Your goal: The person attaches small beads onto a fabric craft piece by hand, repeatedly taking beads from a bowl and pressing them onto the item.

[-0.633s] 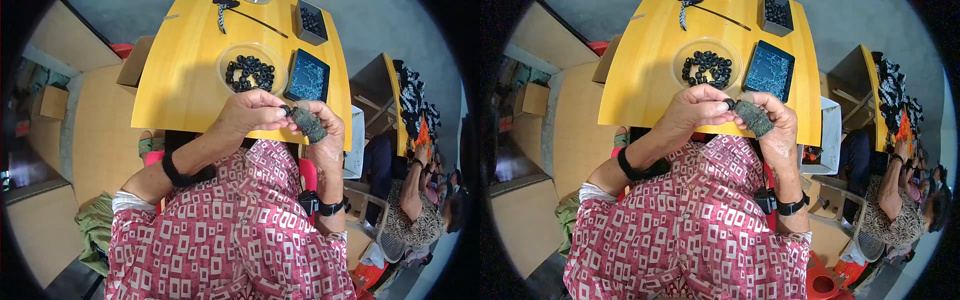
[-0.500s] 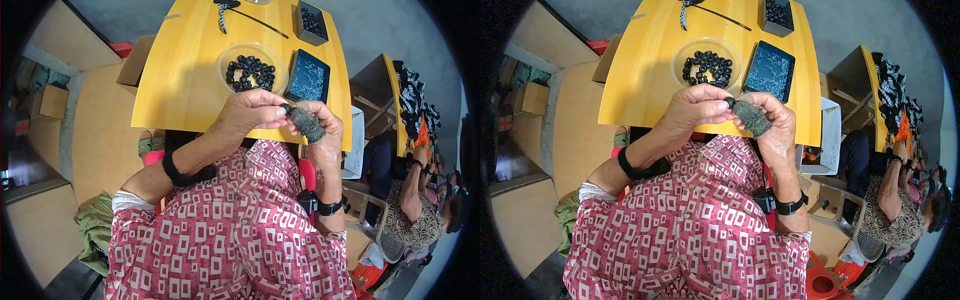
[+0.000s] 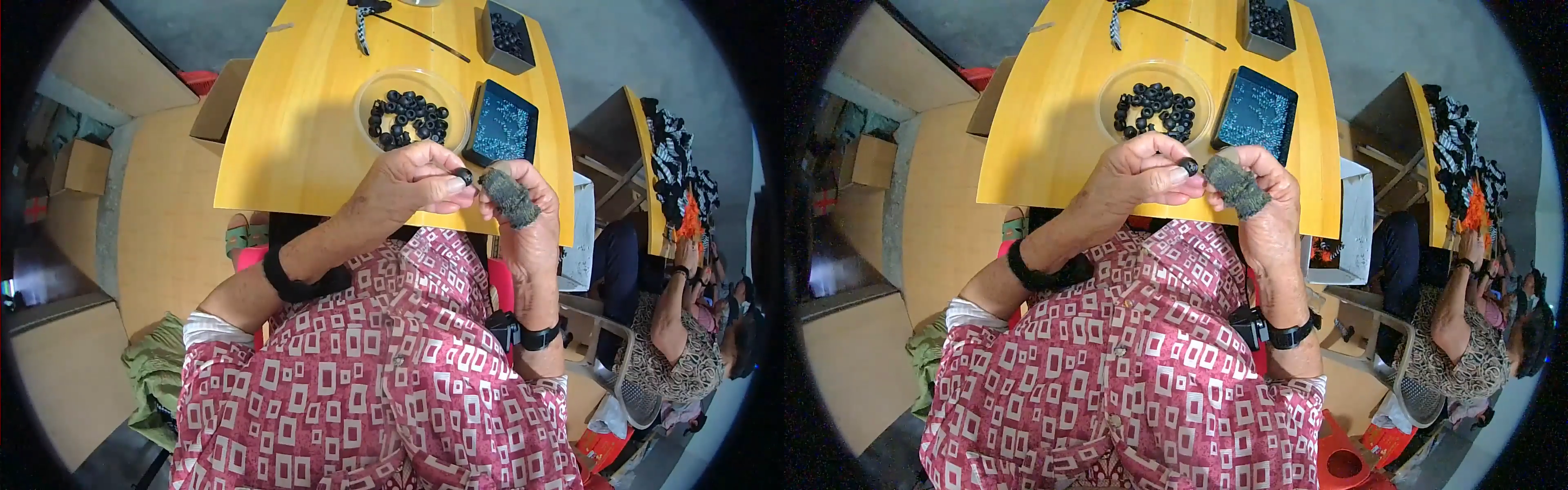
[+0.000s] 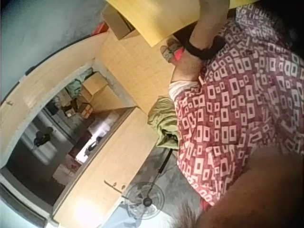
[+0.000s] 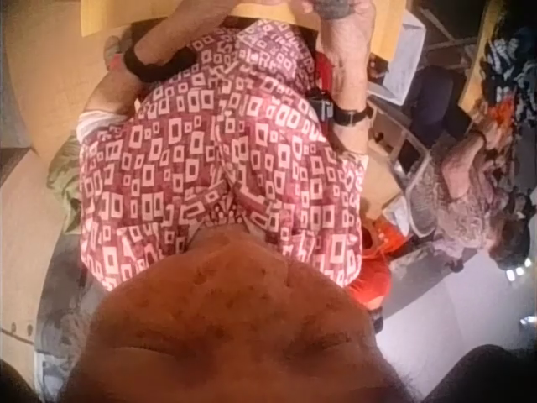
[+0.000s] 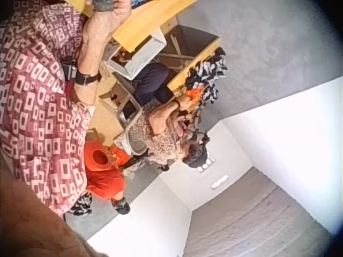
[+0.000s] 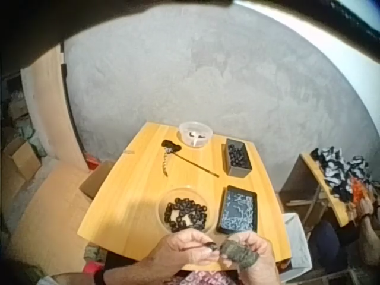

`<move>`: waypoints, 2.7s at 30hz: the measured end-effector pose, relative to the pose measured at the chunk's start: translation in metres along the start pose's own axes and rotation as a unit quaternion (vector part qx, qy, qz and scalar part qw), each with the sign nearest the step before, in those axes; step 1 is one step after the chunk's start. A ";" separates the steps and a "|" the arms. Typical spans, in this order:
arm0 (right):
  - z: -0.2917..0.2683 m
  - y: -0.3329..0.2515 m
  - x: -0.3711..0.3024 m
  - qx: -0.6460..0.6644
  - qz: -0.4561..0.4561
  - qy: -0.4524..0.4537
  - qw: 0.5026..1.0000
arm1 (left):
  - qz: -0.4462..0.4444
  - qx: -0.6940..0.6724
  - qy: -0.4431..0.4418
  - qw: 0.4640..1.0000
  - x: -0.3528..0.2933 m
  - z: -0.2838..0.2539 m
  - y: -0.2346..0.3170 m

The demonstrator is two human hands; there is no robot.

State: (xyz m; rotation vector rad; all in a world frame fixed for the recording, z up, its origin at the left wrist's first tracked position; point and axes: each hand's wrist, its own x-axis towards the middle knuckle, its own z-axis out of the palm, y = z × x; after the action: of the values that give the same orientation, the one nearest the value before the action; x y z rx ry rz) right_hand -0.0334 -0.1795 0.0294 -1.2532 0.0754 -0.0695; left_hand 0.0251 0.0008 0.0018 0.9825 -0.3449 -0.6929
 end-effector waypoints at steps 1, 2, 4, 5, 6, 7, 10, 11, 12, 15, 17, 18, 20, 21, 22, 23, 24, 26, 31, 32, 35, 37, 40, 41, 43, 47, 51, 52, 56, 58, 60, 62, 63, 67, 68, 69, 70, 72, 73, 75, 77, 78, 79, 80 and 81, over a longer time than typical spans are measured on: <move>0.000 0.001 0.000 0.000 0.000 0.001 1.000 | -0.022 -0.012 0.000 1.000 0.000 0.000 0.001; -0.001 0.002 0.000 0.009 0.003 0.009 1.000 | -0.043 -0.024 0.000 0.999 0.001 0.000 0.001; 0.000 0.003 0.000 0.018 0.007 0.016 1.000 | -0.048 -0.031 0.007 0.998 0.001 -0.001 0.001; 0.000 0.002 0.000 0.016 0.006 0.016 1.000 | -0.053 -0.038 0.015 0.998 0.001 -0.001 0.001; 0.000 0.003 0.001 0.014 0.005 0.015 1.000 | -0.053 -0.038 0.014 0.998 0.001 -0.001 0.000; 0.000 0.003 0.001 0.014 0.005 0.015 1.000 | -0.054 -0.039 0.013 0.998 0.000 -0.001 0.000; 0.001 0.006 0.000 0.019 0.007 0.016 1.000 | -0.054 -0.038 0.008 0.998 0.000 0.000 -0.001; 0.001 0.006 0.000 0.021 0.010 0.018 1.000 | -0.052 -0.036 0.006 0.998 0.000 0.000 -0.001; 0.001 0.007 0.000 0.024 0.014 0.020 0.999 | -0.052 -0.036 0.007 0.998 0.000 0.001 -0.001; 0.001 0.008 0.001 0.024 0.013 0.024 0.999 | -0.056 -0.028 0.014 0.998 0.000 0.002 -0.001; 0.002 0.008 0.000 0.014 0.005 0.030 0.999 | -0.056 -0.023 0.016 0.998 0.000 0.002 -0.001; 0.003 0.009 -0.001 0.004 -0.002 0.035 0.999 | -0.056 -0.023 0.016 0.998 0.000 0.002 -0.003; 0.006 0.010 -0.002 -0.044 -0.031 0.041 0.998 | -0.048 -0.023 0.018 0.998 0.000 0.000 -0.005; 0.008 0.011 -0.003 -0.092 -0.061 0.047 0.993 | -0.049 -0.023 0.018 0.998 0.000 0.001 -0.005; 0.009 0.011 -0.003 -0.092 -0.061 0.048 0.993 | -0.041 -0.022 0.023 0.999 0.000 0.003 -0.005; 0.010 0.012 -0.004 -0.109 -0.071 0.053 0.990 | -0.033 -0.022 0.029 0.999 0.000 0.004 -0.005; 0.010 0.012 -0.005 -0.125 -0.082 0.058 0.987 | -0.032 -0.021 0.029 0.999 0.000 0.004 -0.005; 0.011 0.011 -0.007 -0.160 -0.098 0.059 0.981 | -0.027 -0.029 0.038 0.998 -0.001 0.004 -0.006; 0.007 0.010 -0.014 -0.245 -0.119 0.059 0.961 | -0.039 -0.022 0.036 0.998 -0.002 0.002 -0.008; 0.007 0.008 -0.014 -0.258 -0.126 0.052 0.957 | -0.041 -0.020 0.031 0.998 -0.002 0.002 -0.008; -0.002 0.007 -0.009 -0.255 -0.138 0.027 0.957 | -0.034 -0.019 0.020 0.999 -0.002 0.003 -0.007; -0.003 0.007 -0.007 -0.237 -0.143 0.007 0.961 | -0.036 -0.018 0.022 0.999 -0.002 0.004 -0.008; 0.002 0.006 -0.007 -0.204 -0.138 0.030 0.969 | -0.027 -0.011 0.019 0.999 -0.001 0.002 -0.010; 0.004 0.005 -0.008 -0.205 -0.125 0.037 0.970 | -0.017 -0.005 0.013 1.000 -0.001 0.002 -0.010; 0.005 0.002 -0.008 -0.207 -0.112 0.043 0.971 | -0.008 0.003 0.010 1.000 -0.002 0.002 -0.009; 0.005 0.000 -0.009 -0.243 -0.103 0.024 0.964 | 0.042 0.139 0.035 0.989 -0.003 0.004 -0.012; 0.000 0.000 -0.011 -0.294 -0.139 0.003 0.946 | 0.045 0.242 0.054 0.968 -0.008 0.013 -0.001; 0.000 -0.001 -0.011 -0.294 -0.138 0.002 0.946 | 0.052 0.275 0.053 0.958 -0.008 0.014 -0.001; 0.002 -0.004 -0.010 -0.245 -0.074 0.011 0.967 | 0.049 0.173 0.020 0.983 -0.002 0.002 -0.016; -0.001 -0.002 -0.009 -0.226 -0.061 0.021 0.972 | 0.027 0.125 0.009 0.992 -0.001 -0.001 -0.012; -0.005 -0.001 -0.008 -0.191 -0.036 0.037 0.980 | 0.006 0.076 0.000 0.997 -0.001 -0.001 -0.009; -0.008 0.002 -0.006 -0.195 -0.045 0.041 0.979 | -0.034 0.039 0.007 0.999 -0.002 0.001 -0.006; -0.009 0.004 -0.006 -0.198 -0.053 0.047 0.978 | -0.034 0.038 0.007 0.999 -0.001 0.001 -0.006; -0.009 0.007 -0.005 -0.189 -0.060 0.048 0.979 | -0.045 0.008 0.021 0.999 -0.001 0.003 -0.006; -0.009 0.008 -0.003 -0.186 -0.067 0.047 0.979 | -0.052 0.008 0.026 0.998 -0.001 0.004 -0.005; -0.010 0.009 -0.002 -0.183 -0.075 0.046 0.979 | -0.051 0.007 0.025 0.998 -0.001 0.004 -0.004; -0.010 0.009 -0.002 -0.184 -0.075 0.046 0.979 | -0.050 -0.004 0.026 0.998 -0.001 0.005 -0.003; -0.011 0.010 -0.002 -0.170 -0.077 0.042 0.982 | -0.049 -0.016 0.025 0.998 -0.001 0.005 -0.003; -0.011 0.010 -0.002 -0.171 -0.078 0.042 0.981 | -0.043 0.005 0.025 0.999 0.000 0.004 -0.004; -0.012 0.010 -0.002 -0.174 -0.064 0.041 0.982 | -0.036 0.025 0.023 0.999 0.000 0.003 -0.004; -0.011 0.010 -0.002 -0.170 -0.068 0.035 0.983 | -0.003 0.049 0.010 0.999 0.000 0.001 -0.006; -0.011 0.010 -0.002 -0.164 -0.070 0.029 0.983 | -0.001 0.049 0.009 0.999 0.000 0.002 -0.007; -0.011 0.010 -0.003 -0.162 -0.068 0.027 0.984 | 0.003 0.059 0.015 0.998 0.000 0.002 -0.008; -0.010 0.009 -0.004 -0.163 -0.071 0.027 0.984 | 0.008 0.069 0.021 0.997 -0.001 0.003 -0.008; -0.010 0.007 -0.003 -0.170 -0.071 0.025 0.983 | 0.013 0.079 0.020 0.997 -0.001 0.003 -0.008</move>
State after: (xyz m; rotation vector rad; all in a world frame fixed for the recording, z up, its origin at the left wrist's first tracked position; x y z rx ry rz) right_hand -0.0376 -0.1865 0.0196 -1.5977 0.0416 -0.2188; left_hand 0.0200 -0.0037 -0.0028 1.1381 -0.3816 -0.6293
